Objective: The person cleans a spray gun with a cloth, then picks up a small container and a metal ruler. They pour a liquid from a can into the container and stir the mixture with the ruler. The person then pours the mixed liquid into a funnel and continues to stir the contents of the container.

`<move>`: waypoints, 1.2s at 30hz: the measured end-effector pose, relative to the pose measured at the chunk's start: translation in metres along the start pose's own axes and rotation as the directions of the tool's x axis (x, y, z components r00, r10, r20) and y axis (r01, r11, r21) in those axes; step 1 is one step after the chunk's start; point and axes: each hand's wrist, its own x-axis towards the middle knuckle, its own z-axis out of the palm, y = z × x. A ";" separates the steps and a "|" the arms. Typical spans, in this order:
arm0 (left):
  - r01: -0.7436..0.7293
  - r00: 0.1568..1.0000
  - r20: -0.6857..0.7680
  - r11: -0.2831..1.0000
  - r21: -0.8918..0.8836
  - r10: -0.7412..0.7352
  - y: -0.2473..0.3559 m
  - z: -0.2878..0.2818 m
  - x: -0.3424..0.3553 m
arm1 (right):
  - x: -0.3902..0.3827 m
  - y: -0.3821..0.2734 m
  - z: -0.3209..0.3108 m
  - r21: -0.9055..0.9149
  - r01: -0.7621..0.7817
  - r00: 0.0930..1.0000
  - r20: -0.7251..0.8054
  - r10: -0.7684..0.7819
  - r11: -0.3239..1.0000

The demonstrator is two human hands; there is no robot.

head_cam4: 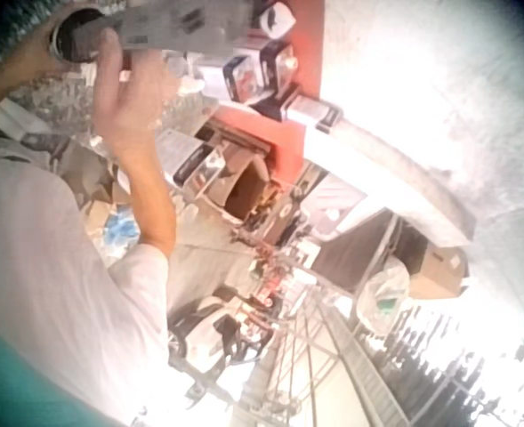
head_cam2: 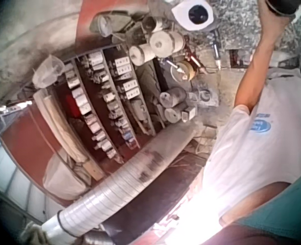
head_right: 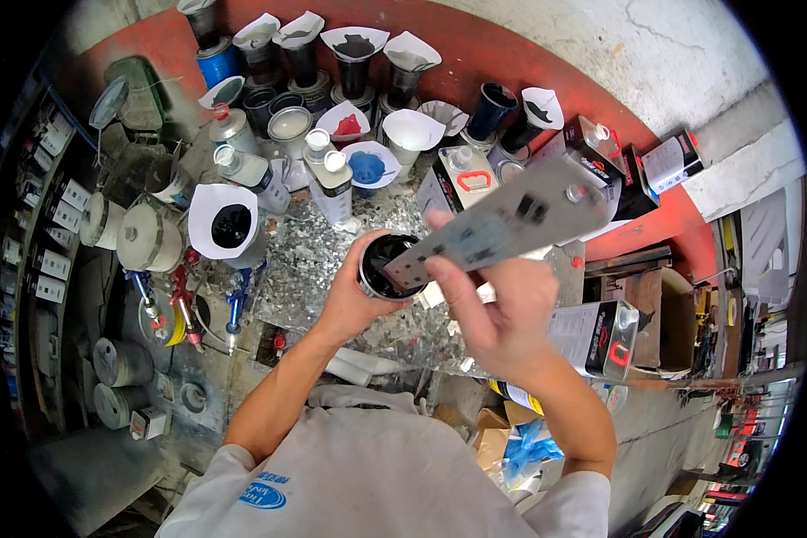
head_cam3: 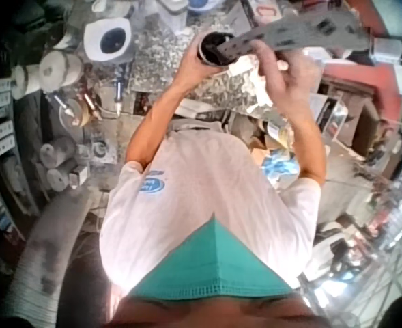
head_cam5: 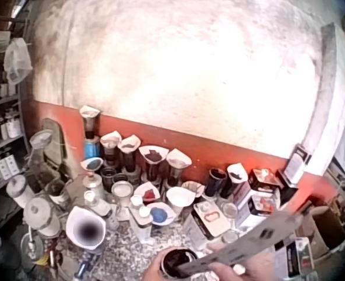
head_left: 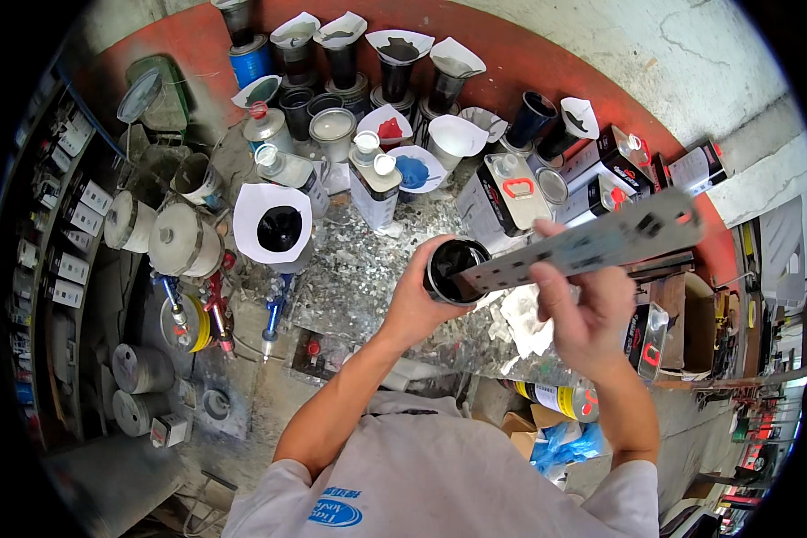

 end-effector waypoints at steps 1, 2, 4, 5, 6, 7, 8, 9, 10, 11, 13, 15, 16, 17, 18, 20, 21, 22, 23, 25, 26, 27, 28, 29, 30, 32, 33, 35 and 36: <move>-0.007 1.000 0.005 1.000 0.009 0.007 0.000 0.000 0.000 | 0.005 -0.006 -0.005 0.009 -0.015 0.999 -0.028 0.015 1.000; -0.004 1.000 0.004 1.000 0.023 0.004 -0.001 -0.001 -0.001 | 0.012 -0.013 -0.008 0.071 -0.035 0.996 -0.074 0.040 0.997; 0.004 1.000 -0.003 0.999 0.050 -0.004 -0.006 -0.002 -0.004 | 0.023 -0.010 -0.011 0.095 0.034 0.994 -0.102 -0.025 0.995; -0.004 1.000 0.001 0.999 0.039 0.004 -0.007 -0.001 -0.005 | 0.025 -0.005 -0.018 0.044 0.070 0.996 -0.049 -0.068 0.997; -0.011 1.000 0.004 1.000 0.029 0.011 -0.008 -0.001 -0.005 | 0.026 0.001 -0.019 0.027 0.057 0.997 -0.046 -0.056 0.998; -0.018 1.000 0.005 1.000 0.018 0.018 -0.009 0.000 -0.005 | 0.026 0.011 -0.017 0.010 0.044 0.998 -0.042 -0.044 0.999; -0.019 1.000 0.007 1.000 0.019 0.019 -0.008 0.000 -0.005 | 0.024 0.019 -0.014 -0.008 0.030 0.999 -0.040 -0.030 1.000; -0.036 0.999 0.007 0.999 0.030 0.036 -0.008 0.000 -0.005 | 0.022 0.025 -0.012 -0.048 0.026 0.999 -0.023 -0.027 0.999; -0.053 0.999 0.008 0.998 0.041 0.053 -0.008 0.000 -0.004 | 0.018 0.031 -0.010 -0.088 0.022 1.000 -0.007 -0.023 0.996; -0.068 0.998 -0.011 0.996 0.062 0.069 -0.009 -0.003 -0.006 | 0.014 0.039 -0.004 -0.112 0.029 0.999 0.020 -0.027 0.993; -0.040 0.999 0.002 0.999 -0.009 0.040 -0.005 0.000 -0.004 | 0.000 0.042 0.001 -0.098 -0.018 1.000 0.014 0.020 0.995; -0.011 1.000 -0.008 0.999 -0.044 0.010 -0.005 -0.001 -0.005 | -0.008 0.035 0.012 -0.039 -0.021 1.000 0.018 0.022 0.999; 0.004 1.000 -0.011 0.999 -0.050 -0.005 -0.005 -0.001 -0.005 | -0.010 0.030 0.014 0.012 -0.070 0.997 0.040 0.069 0.998; 0.020 1.000 -0.009 0.998 -0.057 -0.020 -0.005 -0.001 -0.006 | -0.010 0.026 0.014 0.017 -0.041 0.999 0.033 0.040 0.999; -0.015 1.000 -0.009 1.000 -0.022 0.015 -0.010 -0.001 -0.005 | -0.009 0.021 0.014 0.022 -0.013 1.000 0.025 0.013 1.000; -0.022 1.000 -0.018 1.000 -0.002 0.022 -0.007 -0.001 -0.006 | -0.007 0.012 0.015 0.051 -0.004 1.000 -0.027 0.005 0.999; -0.024 0.999 -0.024 1.000 0.009 0.025 -0.007 -0.002 -0.007 | -0.003 0.006 0.010 0.047 0.003 0.999 -0.050 0.000 0.999; -0.024 0.999 -0.025 1.000 0.008 0.024 -0.007 -0.003 -0.008 | 0.003 0.000 0.004 0.043 0.009 0.997 -0.073 -0.006 0.999; -0.025 0.999 -0.021 1.000 0.002 0.025 -0.007 -0.003 -0.008 | 0.008 -0.005 -0.001 0.032 0.014 0.995 -0.099 -0.011 0.999; -0.026 1.000 -0.014 1.000 0.004 0.026 -0.006 -0.004 -0.009 | 0.017 -0.004 -0.007 -0.017 0.065 0.980 -0.186 -0.067 0.998; -0.027 1.000 -0.012 1.000 0.012 0.027 -0.006 -0.005 -0.010 | 0.022 -0.004 -0.006 0.009 0.049 0.979 -0.199 -0.046 0.999; -0.028 1.000 -0.012 0.999 0.021 0.028 -0.006 -0.006 -0.011 | 0.026 -0.005 -0.005 0.035 0.034 0.977 -0.211 -0.026 0.999; -0.013 1.000 -0.013 1.000 0.006 0.013 -0.004 -0.006 -0.012 | 0.028 -0.002 -0.005 -0.002 0.018 0.986 -0.164 -0.018 1.000; -0.023 1.000 -0.013 1.000 0.006 0.023 -0.002 -0.005 -0.012 | 0.028 0.003 -0.006 -0.047 0.002 0.993 -0.120 -0.008 0.999; -0.032 0.999 -0.020 0.999 0.007 0.032 0.000 -0.006 -0.013 | 0.027 0.010 -0.004 -0.089 -0.009 0.997 -0.071 0.003 0.996; -0.047 0.999 -0.019 0.999 0.003 0.048 0.003 -0.005 -0.013 | 0.014 0.028 0.002 -0.139 -0.005 0.999 -0.041 0.000 0.990; -0.055 0.998 -0.023 0.998 -0.002 0.055 0.004 -0.005 -0.012 | 0.008 0.035 0.005 -0.163 0.002 1.000 -0.021 -0.006 0.987; -0.058 0.998 -0.034 0.998 0.006 0.058 0.006 -0.007 -0.014 | -0.005 0.032 0.016 -0.127 0.032 0.999 -0.025 -0.036 0.991; -0.053 0.998 -0.042 0.998 0.020 0.054 0.008 -0.008 -0.016 | -0.009 0.028 0.016 -0.150 0.052 0.999 0.007 -0.052 0.987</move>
